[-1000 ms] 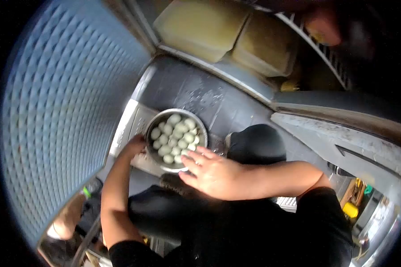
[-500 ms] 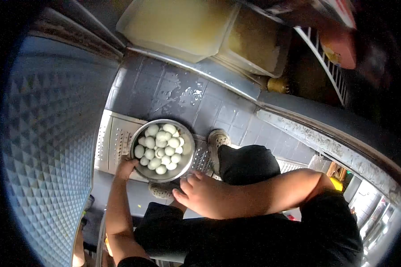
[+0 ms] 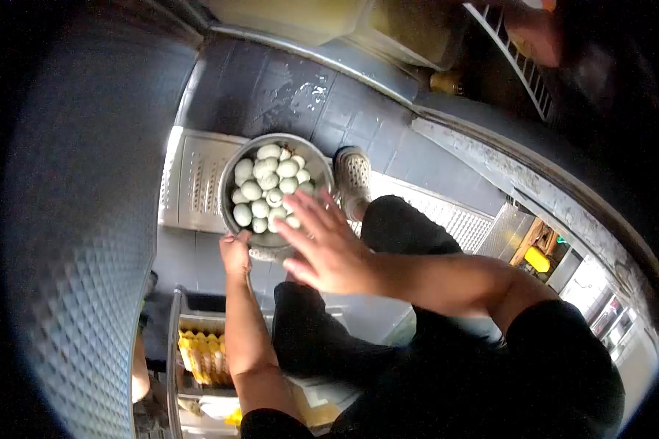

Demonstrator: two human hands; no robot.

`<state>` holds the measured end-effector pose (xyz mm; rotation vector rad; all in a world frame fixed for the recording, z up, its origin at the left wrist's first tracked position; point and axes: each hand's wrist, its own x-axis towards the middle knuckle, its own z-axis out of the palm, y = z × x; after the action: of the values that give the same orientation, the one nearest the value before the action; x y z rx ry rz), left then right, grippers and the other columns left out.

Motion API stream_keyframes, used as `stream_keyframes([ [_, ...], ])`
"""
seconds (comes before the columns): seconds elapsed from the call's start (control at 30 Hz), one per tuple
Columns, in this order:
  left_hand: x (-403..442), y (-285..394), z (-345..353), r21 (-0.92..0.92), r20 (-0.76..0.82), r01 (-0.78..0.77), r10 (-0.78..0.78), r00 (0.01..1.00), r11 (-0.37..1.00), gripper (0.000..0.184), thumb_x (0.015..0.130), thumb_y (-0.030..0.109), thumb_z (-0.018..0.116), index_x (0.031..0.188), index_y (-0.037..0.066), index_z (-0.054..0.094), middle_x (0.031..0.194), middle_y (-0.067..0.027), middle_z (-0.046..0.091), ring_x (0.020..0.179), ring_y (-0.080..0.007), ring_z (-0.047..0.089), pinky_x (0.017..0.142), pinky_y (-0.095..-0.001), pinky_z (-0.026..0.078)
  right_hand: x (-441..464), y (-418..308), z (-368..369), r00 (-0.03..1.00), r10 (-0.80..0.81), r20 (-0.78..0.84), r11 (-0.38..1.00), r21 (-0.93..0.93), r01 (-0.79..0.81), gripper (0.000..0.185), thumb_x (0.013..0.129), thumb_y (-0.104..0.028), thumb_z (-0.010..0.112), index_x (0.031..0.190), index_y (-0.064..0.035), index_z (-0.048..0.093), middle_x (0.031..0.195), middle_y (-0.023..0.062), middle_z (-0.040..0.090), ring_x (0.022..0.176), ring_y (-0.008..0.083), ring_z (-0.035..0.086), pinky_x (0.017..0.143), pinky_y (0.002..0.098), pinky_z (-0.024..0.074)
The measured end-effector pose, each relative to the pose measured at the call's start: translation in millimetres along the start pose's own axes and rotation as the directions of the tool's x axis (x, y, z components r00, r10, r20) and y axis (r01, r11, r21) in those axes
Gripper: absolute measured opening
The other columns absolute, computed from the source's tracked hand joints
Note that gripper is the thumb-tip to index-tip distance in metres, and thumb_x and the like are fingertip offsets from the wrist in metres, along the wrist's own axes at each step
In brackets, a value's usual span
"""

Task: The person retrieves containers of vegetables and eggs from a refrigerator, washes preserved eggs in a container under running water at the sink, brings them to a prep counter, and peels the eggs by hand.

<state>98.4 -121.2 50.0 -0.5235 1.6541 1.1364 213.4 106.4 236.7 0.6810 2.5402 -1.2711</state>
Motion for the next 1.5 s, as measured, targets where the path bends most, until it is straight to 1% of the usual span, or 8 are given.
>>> stream_keyframes([
  [0.33, -203.2, 15.6, 0.8, -0.244, -0.182, -0.119, 0.076, 0.98, 0.963, 0.013, 0.081, -0.004, 0.063, 0.092, -0.003, 0.07, 0.086, -0.002, 0.069, 0.073, -0.0119, 0.059, 0.07, -0.0273, 0.048, -57.9, 46.4, -22.9, 0.854, 0.23, -0.468, 0.936, -0.134, -0.325, 0.068, 0.094, -0.02, 0.061, 0.149, 0.0061, 0.032, 0.158, 0.0335, 0.021, 0.147, 0.0509, 0.019, 0.121, 0.0582, 0.0152],
  [0.53, -356.3, 24.2, -21.0, -0.333, -0.336, -0.149, 0.031, 0.941, 0.931, 0.011, 0.078, -0.005, 0.061, 0.087, -0.003, 0.068, 0.08, -0.0013, 0.065, 0.069, -0.0114, 0.056, 0.064, -0.0269, 0.046, -36.8, -138.6, -123.4, 0.883, -0.247, -0.4, 0.969, -0.108, 0.223, 0.071, 0.091, -0.022, 0.064, 0.149, 0.0046, 0.033, 0.158, 0.0338, 0.021, 0.148, 0.0511, 0.018, 0.119, 0.0631, 0.0144],
  [0.73, -540.4, 15.4, -7.7, -0.381, -0.514, -0.245, 0.016, 0.858, 0.892, 0.014, 0.079, 0.0, 0.059, 0.092, -0.001, 0.065, 0.083, -0.0049, 0.065, 0.068, -0.0162, 0.061, 0.06, -0.0304, 0.049, -55.2, -413.8, -233.6, 0.454, -0.731, -0.509, 0.585, -0.125, 0.802, 0.067, 0.083, -0.028, 0.074, 0.138, 0.001, 0.051, 0.15, 0.0293, 0.039, 0.143, 0.0476, 0.032, 0.118, 0.0638, 0.0183],
  [0.8, -595.7, -5.4, -16.8, -0.473, -0.536, -0.271, -0.029, 0.844, 0.838, 0.008, 0.079, 0.0, 0.06, 0.086, 0.002, 0.062, 0.074, -0.0027, 0.063, 0.048, -0.0114, 0.053, 0.037, -0.0256, 0.038, -45.9, -479.1, -243.5, 0.377, -0.803, -0.462, 0.505, -0.19, 0.842, 0.069, 0.085, -0.031, 0.071, 0.143, -0.002, 0.049, 0.143, 0.0264, 0.048, 0.137, 0.0435, 0.041, 0.117, 0.0595, 0.0249],
  [0.87, -648.6, 3.5, -16.1, -0.596, -0.549, -0.346, -0.053, 0.834, 0.724, 0.016, 0.08, -0.008, 0.057, 0.094, -0.001, 0.062, 0.088, -0.0069, 0.066, 0.076, -0.0184, 0.064, 0.068, -0.0321, 0.053, -17.2, -507.3, -220.2, 0.455, -0.842, -0.291, 0.536, -0.342, 0.772, 0.06, 0.094, -0.041, 0.059, 0.138, -0.0003, 0.051, 0.135, 0.0253, 0.055, 0.132, 0.0396, 0.048, 0.118, 0.0553, 0.0259],
  [0.93, -688.3, 3.3, -17.8, -0.629, -0.606, -0.473, -0.008, 0.796, 0.617, 0.02, 0.078, -0.009, 0.058, 0.096, -0.002, 0.061, 0.089, -0.0079, 0.066, 0.077, -0.0187, 0.065, 0.071, -0.0326, 0.053, -9.1, -506.5, -214.3, 0.754, -0.551, 0.358, 0.557, -0.515, 0.651, 0.057, 0.1, -0.052, 0.046, 0.124, -0.0031, 0.064, 0.109, 0.0184, 0.069, 0.112, 0.0336, 0.062, 0.118, 0.0526, 0.0253],
  [1.17, -782.1, 51.7, -43.1, -0.648, -0.721, -0.633, -0.072, 0.689, 0.424, 0.023, 0.073, -0.008, 0.059, 0.095, -0.006, 0.06, 0.092, -0.0122, 0.065, 0.08, -0.0241, 0.064, 0.073, -0.0364, 0.055, -53.0, -458.1, -199.0, 0.727, -0.61, 0.315, 0.481, -0.581, 0.656, 0.054, 0.1, -0.052, 0.043, 0.104, -0.0062, 0.072, 0.108, 0.0176, 0.068, 0.121, 0.0323, 0.057, 0.116, 0.0583, 0.0256],
  [1.5, -762.2, 81.0, -113.6, -0.597, -0.709, -0.694, 0.141, 0.691, 0.403, 0.032, 0.079, -0.005, 0.058, 0.111, -0.008, 0.06, 0.104, -0.0129, 0.065, 0.088, -0.0221, 0.065, 0.072, -0.0364, 0.055, -162.8, -322.5, -241.0, 0.805, -0.562, 0.189, 0.632, -0.531, 0.565, 0.049, 0.096, -0.044, 0.058, 0.125, -0.0049, 0.065, 0.125, 0.0192, 0.066, 0.133, 0.0326, 0.051, 0.119, 0.057, 0.023],
])
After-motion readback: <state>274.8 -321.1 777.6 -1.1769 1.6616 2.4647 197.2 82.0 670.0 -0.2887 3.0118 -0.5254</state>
